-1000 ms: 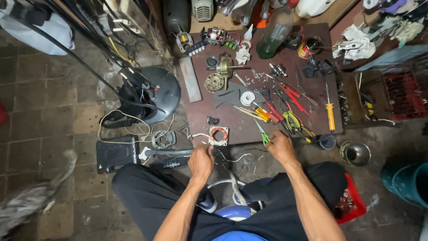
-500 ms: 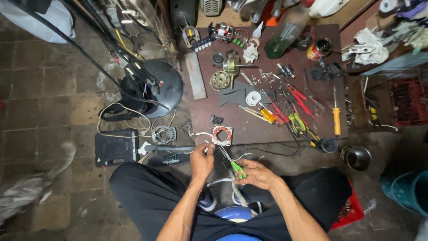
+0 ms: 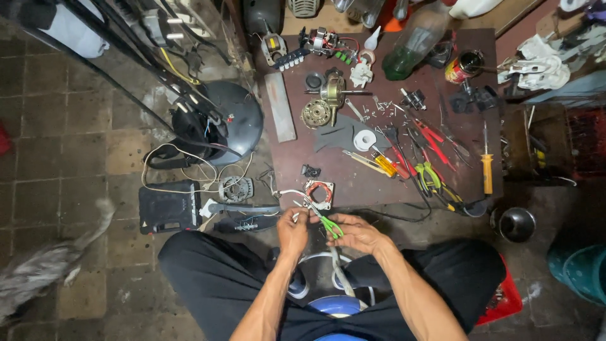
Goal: The person sits cross-legged at a cluttered workbench and repairs a small electrical component, likely a motor or switch. They use their hands to twist and arrange wires, then use a pair of scissors to trim the excess wire.
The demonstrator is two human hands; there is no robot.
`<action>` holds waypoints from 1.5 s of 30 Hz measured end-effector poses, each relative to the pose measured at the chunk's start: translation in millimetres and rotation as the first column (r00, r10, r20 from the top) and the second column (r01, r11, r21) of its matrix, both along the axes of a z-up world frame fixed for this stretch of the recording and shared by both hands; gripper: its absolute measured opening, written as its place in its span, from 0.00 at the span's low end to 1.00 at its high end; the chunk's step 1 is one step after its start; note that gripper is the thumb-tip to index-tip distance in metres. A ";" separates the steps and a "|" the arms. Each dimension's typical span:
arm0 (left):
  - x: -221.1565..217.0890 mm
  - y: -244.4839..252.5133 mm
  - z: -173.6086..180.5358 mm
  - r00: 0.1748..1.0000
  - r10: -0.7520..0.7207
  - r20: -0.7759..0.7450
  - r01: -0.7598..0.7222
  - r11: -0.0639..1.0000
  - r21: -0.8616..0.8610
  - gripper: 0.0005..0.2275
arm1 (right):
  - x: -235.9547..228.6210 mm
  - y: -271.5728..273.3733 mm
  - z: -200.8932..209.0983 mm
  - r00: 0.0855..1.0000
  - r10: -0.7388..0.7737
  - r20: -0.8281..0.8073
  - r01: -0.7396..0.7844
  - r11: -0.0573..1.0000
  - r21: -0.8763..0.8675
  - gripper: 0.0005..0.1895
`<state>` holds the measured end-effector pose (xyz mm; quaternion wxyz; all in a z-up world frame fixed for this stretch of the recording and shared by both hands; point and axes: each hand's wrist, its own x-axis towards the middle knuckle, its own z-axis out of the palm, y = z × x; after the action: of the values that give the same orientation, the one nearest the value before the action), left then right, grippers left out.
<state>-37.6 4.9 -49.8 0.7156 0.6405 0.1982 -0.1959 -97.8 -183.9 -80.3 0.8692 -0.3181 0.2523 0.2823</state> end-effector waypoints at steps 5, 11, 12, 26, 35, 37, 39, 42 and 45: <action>-0.4 -2.3 3.7 1.000 -0.006 -0.009 0.006 1.000 -0.005 0.06 | 0.4 -4.9 -6.1 1.000 0.022 0.014 -0.022 1.000 -0.002 0.18; -3.1 -6.7 3.2 0.998 0.017 -0.062 -0.018 1.000 -0.010 0.06 | -0.8 -14.3 -15.0 0.991 0.091 0.098 -0.090 0.996 -0.014 0.20; -2.4 -8.1 4.0 0.996 0.030 -0.085 -0.032 0.999 -0.020 0.07 | -0.5 -16.7 -17.0 0.987 0.110 0.118 -0.109 0.994 -0.018 0.20; -11.8 1.0 11.4 0.989 0.004 -0.146 0.001 0.999 0.036 0.07 | -1.7 -24.9 7.1 0.950 0.243 0.195 -0.246 0.969 -0.010 0.17; -36.8 26.8 14.3 0.228 -0.773 -0.592 0.873 -0.107 0.476 0.24 | -35.4 -95.2 24.4 0.958 0.275 0.076 -0.075 0.499 -0.863 0.15; -37.9 26.8 12.4 0.231 -0.787 -0.573 0.845 -0.129 0.519 0.26 | -34.0 -98.3 29.0 0.975 0.220 0.031 -0.025 0.250 -0.968 0.14; -29.1 23.9 31.2 0.339 -0.784 -0.520 0.855 0.025 0.519 0.17 | -20.8 -91.8 50.5 0.940 0.333 -0.075 -0.009 -0.195 -0.981 0.07; -21.2 36.8 15.9 0.495 -0.740 -0.455 0.814 0.213 0.540 0.20 | -10.9 -117.5 -4.0 0.867 0.387 -0.315 -0.124 -0.444 -0.888 0.09; -27.1 41.8 -10.2 0.613 -0.709 -0.348 0.728 0.338 0.596 0.20 | 4.0 -110.5 -6.6 0.842 0.448 -0.301 -0.053 -0.487 -0.872 0.10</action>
<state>-64.7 46.8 -60.0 0.2589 0.8740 -0.0373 -0.4094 -93.8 -294.4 -86.9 0.1243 -0.9706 0.1716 0.1141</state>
